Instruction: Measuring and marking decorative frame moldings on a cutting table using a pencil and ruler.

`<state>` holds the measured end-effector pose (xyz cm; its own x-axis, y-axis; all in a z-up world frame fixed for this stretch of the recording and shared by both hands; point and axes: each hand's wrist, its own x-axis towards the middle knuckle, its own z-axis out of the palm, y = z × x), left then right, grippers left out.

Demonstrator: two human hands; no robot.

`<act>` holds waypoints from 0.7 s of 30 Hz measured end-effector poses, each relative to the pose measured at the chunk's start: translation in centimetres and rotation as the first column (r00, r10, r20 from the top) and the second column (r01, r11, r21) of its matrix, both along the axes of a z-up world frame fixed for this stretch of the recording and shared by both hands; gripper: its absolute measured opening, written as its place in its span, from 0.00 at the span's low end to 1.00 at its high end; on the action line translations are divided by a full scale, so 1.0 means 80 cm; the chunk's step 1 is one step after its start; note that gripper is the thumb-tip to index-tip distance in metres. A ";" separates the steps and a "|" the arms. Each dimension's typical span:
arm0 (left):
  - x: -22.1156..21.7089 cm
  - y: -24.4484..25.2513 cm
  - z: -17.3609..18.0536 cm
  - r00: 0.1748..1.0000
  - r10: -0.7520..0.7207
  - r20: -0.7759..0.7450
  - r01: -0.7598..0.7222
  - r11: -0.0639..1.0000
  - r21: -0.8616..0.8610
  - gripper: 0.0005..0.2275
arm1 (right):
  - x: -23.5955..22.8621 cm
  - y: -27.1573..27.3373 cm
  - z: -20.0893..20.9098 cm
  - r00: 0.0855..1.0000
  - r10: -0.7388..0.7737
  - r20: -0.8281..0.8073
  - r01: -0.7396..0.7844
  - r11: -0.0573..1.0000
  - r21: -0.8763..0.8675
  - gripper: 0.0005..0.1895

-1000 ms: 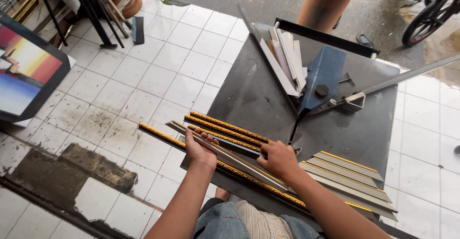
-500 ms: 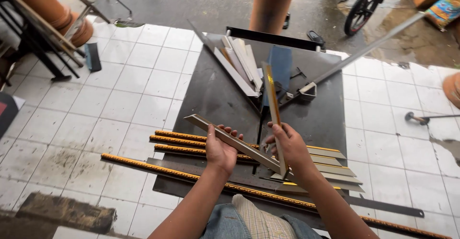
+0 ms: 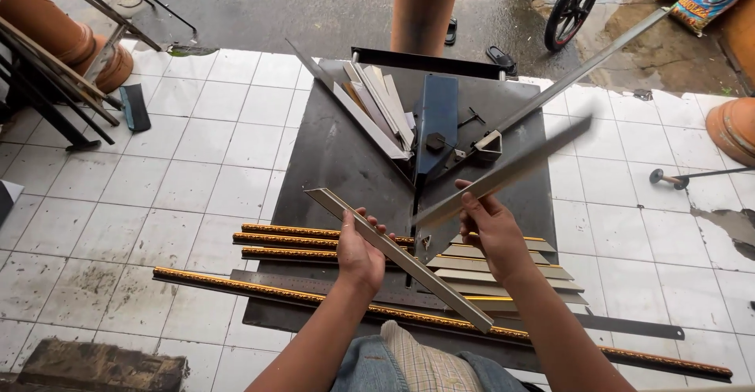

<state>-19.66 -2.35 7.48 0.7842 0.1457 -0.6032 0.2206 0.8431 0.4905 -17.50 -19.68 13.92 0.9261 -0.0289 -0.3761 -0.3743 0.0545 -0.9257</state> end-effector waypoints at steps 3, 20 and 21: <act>-0.003 0.000 0.005 1.000 0.019 -0.004 -0.019 1.000 -0.023 0.13 | 0.001 0.006 0.003 0.998 0.061 -0.027 -0.061 0.998 0.015 0.19; -0.012 -0.005 0.018 0.998 -0.031 0.062 0.038 0.994 -0.105 0.14 | 0.024 0.012 -0.011 0.898 0.412 0.153 -0.430 0.896 0.109 0.20; -0.012 -0.006 0.019 0.997 -0.035 0.070 0.042 0.993 -0.107 0.14 | 0.025 0.017 -0.018 0.850 0.475 0.226 -0.449 0.879 -0.158 0.16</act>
